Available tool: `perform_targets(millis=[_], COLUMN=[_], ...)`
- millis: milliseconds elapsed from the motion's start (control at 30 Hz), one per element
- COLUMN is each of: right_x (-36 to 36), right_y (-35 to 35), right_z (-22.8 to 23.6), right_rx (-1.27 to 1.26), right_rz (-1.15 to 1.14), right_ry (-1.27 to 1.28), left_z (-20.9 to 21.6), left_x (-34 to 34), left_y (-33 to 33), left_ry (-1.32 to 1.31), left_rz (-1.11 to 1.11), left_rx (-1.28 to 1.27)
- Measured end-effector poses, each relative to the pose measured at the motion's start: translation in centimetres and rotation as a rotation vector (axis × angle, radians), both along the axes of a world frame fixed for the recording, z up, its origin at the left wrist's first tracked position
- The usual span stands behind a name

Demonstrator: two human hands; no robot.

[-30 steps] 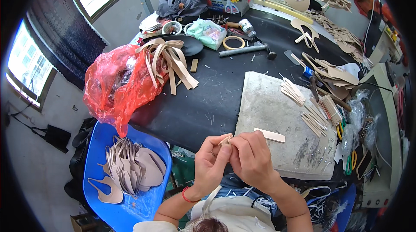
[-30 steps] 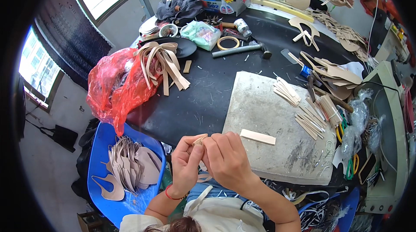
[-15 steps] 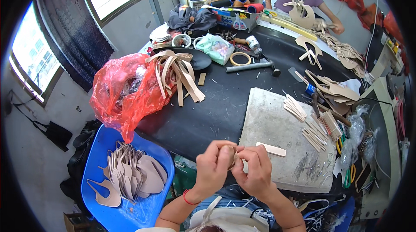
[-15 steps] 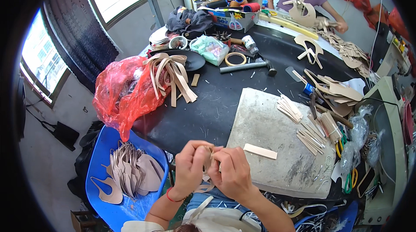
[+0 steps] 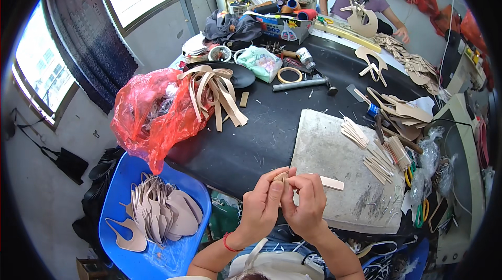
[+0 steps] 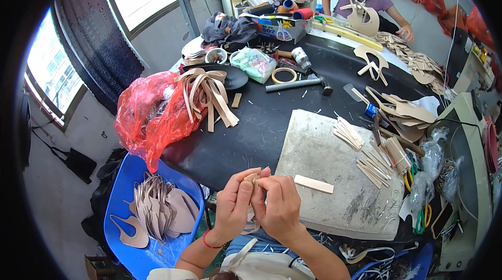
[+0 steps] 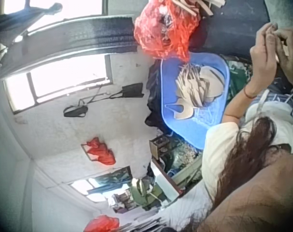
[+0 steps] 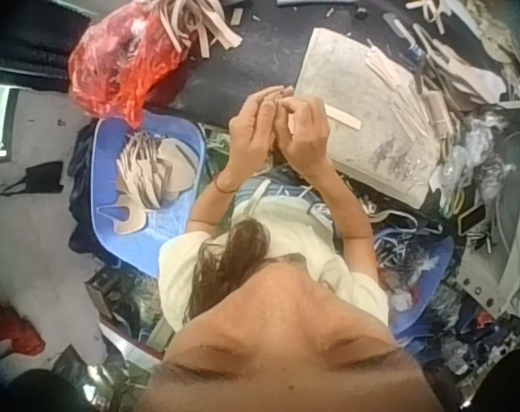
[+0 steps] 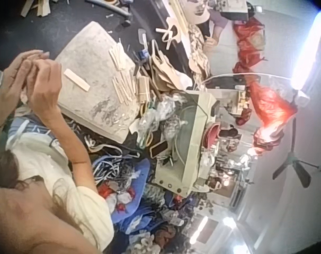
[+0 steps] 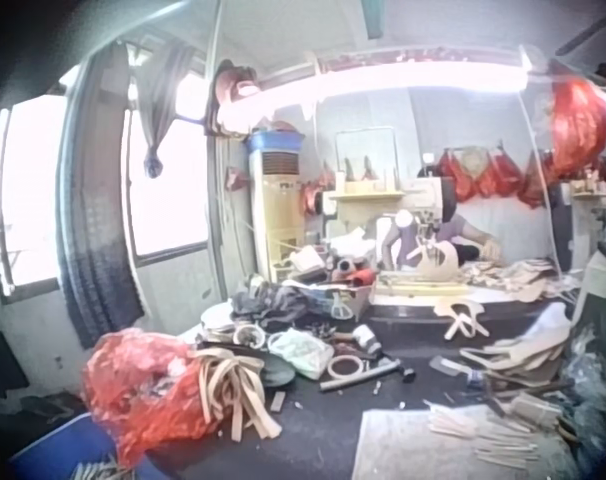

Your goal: The person handles beige leather-like strips, folding and aligning them into stacks. Using yellow-handled scissors, the person cuts the strips into shorter, uniform pieces and places them on the work surface. A coworker is visible in the background working at a sewing machine.

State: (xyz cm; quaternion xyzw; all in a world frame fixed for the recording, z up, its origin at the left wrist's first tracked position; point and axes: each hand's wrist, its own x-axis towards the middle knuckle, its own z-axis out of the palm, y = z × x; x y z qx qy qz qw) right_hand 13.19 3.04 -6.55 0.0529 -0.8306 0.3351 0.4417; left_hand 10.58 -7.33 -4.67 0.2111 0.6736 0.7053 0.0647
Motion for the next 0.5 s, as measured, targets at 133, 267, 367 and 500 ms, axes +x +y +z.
perform_targets(millis=[133,267,367,500], right_x=[0.1,-0.1,0.6,1.1], right_y=[0.3,0.4,0.1,-1.6], right_z=[0.4,-0.3,-0.5,0.5], right_rx=[0.131,0.094,0.062,-0.001], right_rz=[0.005,0.013,0.062,0.209], right_ry=[0.038,0.056,0.094,0.189], left_z=[-0.3,0.5,-0.8,-0.2], left_x=[-0.4,-0.6,-1.4,-3.3], left_y=[-0.6,-0.7,-0.1,0.1], left_ry=[-0.036,0.048,-0.039,-0.308], left_rz=[-0.047,-0.026,0.063,0.015], left_rx=[-0.020,-0.217,0.014,0.236])
